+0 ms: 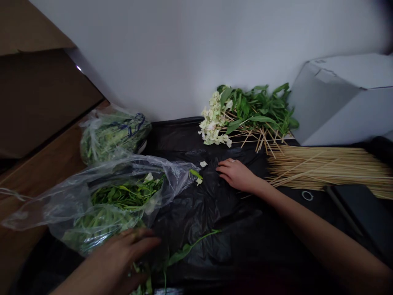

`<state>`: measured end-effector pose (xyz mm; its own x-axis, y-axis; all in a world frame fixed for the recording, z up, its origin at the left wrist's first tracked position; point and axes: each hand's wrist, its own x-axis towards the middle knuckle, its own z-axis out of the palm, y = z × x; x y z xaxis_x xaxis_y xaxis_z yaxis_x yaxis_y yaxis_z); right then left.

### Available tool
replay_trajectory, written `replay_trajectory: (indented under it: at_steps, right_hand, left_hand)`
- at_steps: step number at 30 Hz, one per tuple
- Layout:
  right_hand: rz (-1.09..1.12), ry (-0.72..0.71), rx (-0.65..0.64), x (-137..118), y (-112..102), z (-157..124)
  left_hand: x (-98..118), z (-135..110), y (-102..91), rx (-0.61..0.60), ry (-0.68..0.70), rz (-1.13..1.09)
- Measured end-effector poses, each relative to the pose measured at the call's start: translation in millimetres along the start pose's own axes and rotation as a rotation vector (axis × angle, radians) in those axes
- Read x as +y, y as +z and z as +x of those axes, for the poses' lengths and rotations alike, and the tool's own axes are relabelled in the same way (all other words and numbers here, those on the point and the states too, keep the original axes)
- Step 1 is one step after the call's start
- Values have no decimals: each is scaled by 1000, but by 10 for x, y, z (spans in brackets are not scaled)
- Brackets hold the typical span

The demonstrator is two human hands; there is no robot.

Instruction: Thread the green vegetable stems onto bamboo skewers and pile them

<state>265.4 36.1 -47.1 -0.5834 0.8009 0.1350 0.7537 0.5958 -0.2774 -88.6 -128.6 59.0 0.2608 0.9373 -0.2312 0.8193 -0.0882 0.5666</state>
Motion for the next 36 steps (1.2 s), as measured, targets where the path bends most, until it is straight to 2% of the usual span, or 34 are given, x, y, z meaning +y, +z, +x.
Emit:
replay_trajectory:
  at_steps: [1,3,5,7,10,15,19,23,26,28,30,33,36]
  right_hand:
    - [33,-15,-30,37,-88,-6]
    - [85,-24,-84,114,-293,-43]
    - [115,-41,-158,169,-496,-111]
    - [122,-48,-233,182,-646,-190]
    - [9,12,-380,128,-713,-269]
    - [-186,89,-479,26,-568,-242]
    - [-195,94,-475,42,-519,-216]
    - [-130,77,-438,65,-593,-259]
    - [-137,82,-453,14,-611,-273]
    - [-184,68,-496,-48,-582,-257]
    - [-206,42,-518,-108,-538,-232]
    - [-204,21,-516,-163,-481,-212]
    - [-199,19,-503,-185,-441,-217]
  left_hand:
    - [129,134,100,-112,50,39]
    - [351,393,364,-245,119,41]
    - [478,587,651,-292,178,33]
    - [518,702,884,-307,180,45]
    - [512,773,1059,-304,163,106]
    - [451,811,1095,-316,184,98]
    - [431,900,901,-295,195,-110]
    - [577,1179,513,-131,155,-398]
    - [662,1484,393,21,156,-671]
    - [648,1666,465,102,122,-817]
    - [588,1794,613,151,67,-952]
    - [476,1877,835,147,22,-1104]
    - [399,1879,921,141,20,-1160]
